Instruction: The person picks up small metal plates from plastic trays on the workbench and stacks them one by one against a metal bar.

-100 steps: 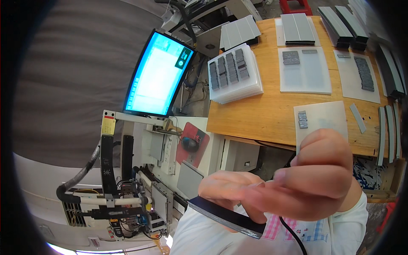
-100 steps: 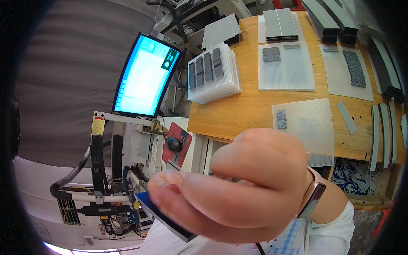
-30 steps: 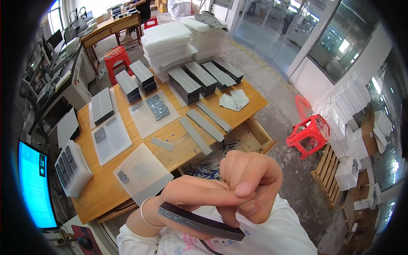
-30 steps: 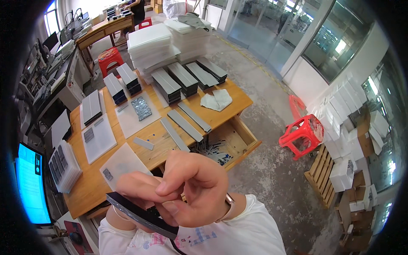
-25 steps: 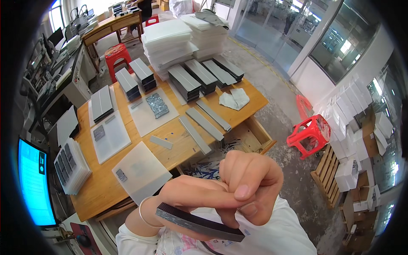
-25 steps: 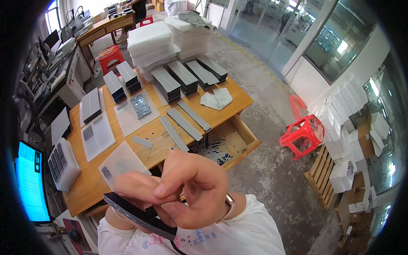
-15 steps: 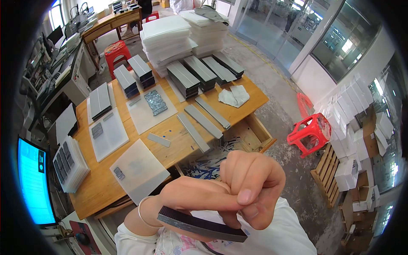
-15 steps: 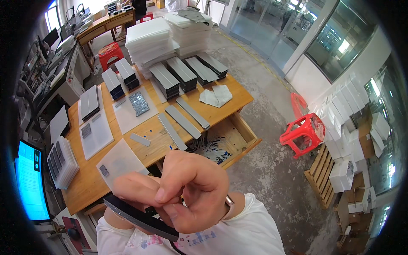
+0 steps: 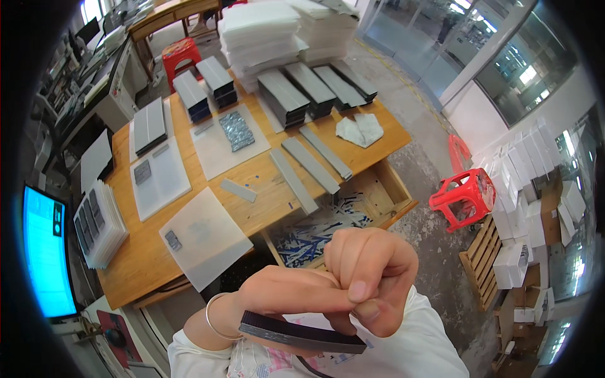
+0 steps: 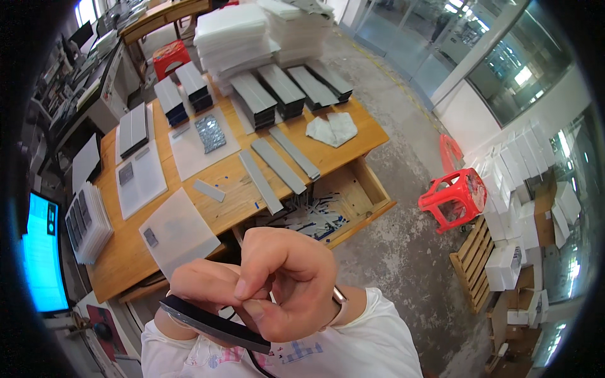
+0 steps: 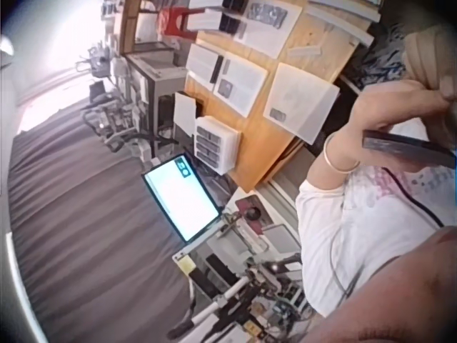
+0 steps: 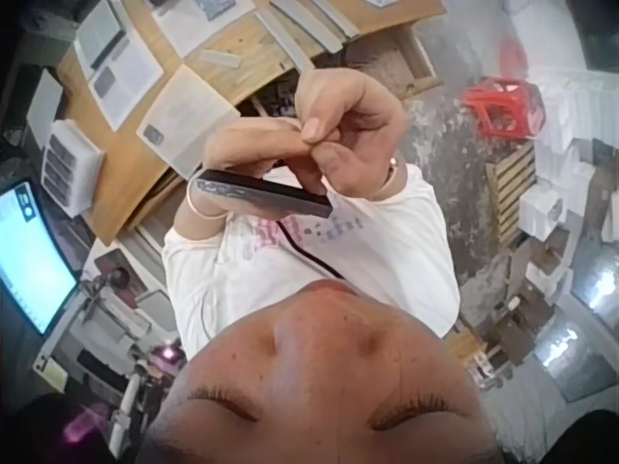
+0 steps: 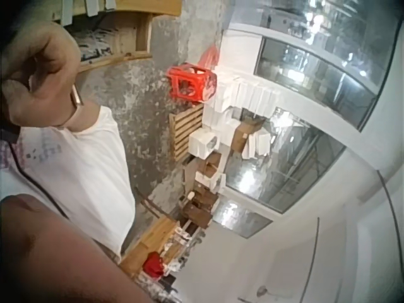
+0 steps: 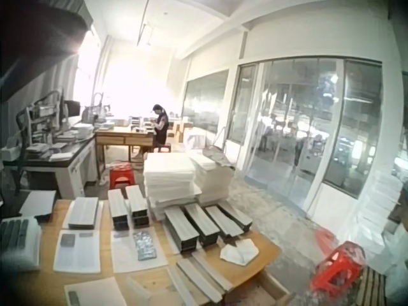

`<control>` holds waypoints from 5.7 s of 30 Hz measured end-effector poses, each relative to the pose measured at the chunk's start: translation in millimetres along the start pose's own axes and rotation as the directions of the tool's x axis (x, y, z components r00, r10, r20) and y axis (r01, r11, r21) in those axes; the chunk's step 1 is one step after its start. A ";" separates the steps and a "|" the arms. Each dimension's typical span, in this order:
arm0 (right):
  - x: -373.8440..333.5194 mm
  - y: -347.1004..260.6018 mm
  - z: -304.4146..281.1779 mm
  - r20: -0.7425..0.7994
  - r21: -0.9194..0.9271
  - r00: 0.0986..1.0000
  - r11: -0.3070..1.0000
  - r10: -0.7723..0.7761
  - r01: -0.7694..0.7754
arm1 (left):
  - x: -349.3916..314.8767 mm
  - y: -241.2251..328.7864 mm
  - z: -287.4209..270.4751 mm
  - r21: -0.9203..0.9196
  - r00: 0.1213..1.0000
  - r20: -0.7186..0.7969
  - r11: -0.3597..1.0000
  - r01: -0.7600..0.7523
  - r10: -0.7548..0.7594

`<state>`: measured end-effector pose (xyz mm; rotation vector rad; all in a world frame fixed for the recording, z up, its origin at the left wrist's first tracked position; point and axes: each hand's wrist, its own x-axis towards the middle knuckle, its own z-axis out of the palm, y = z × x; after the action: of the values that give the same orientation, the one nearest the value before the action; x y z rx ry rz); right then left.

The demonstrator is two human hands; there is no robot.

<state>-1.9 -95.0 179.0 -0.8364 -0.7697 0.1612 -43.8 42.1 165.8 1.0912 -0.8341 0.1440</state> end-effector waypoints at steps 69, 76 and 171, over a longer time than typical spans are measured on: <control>-137.0 57.2 165.6 0.836 0.135 0.452 0.682 0.311 -0.719 | -254.3 92.6 165.1 0.236 0.710 -0.643 0.957 -0.171 0.286; -139.0 46.0 162.5 0.821 0.111 0.467 0.711 0.328 -0.694 | -247.8 87.7 170.6 0.155 0.720 -0.643 0.965 -0.214 0.263; -99.1 90.5 106.6 0.631 -0.111 0.694 0.926 0.347 -0.362 | -224.4 58.6 110.3 0.421 0.695 -0.692 0.892 0.168 0.195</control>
<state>-130.8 -10.2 104.2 -0.9107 -1.2415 0.8458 -286.6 43.2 82.0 1.3240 -0.0659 0.7764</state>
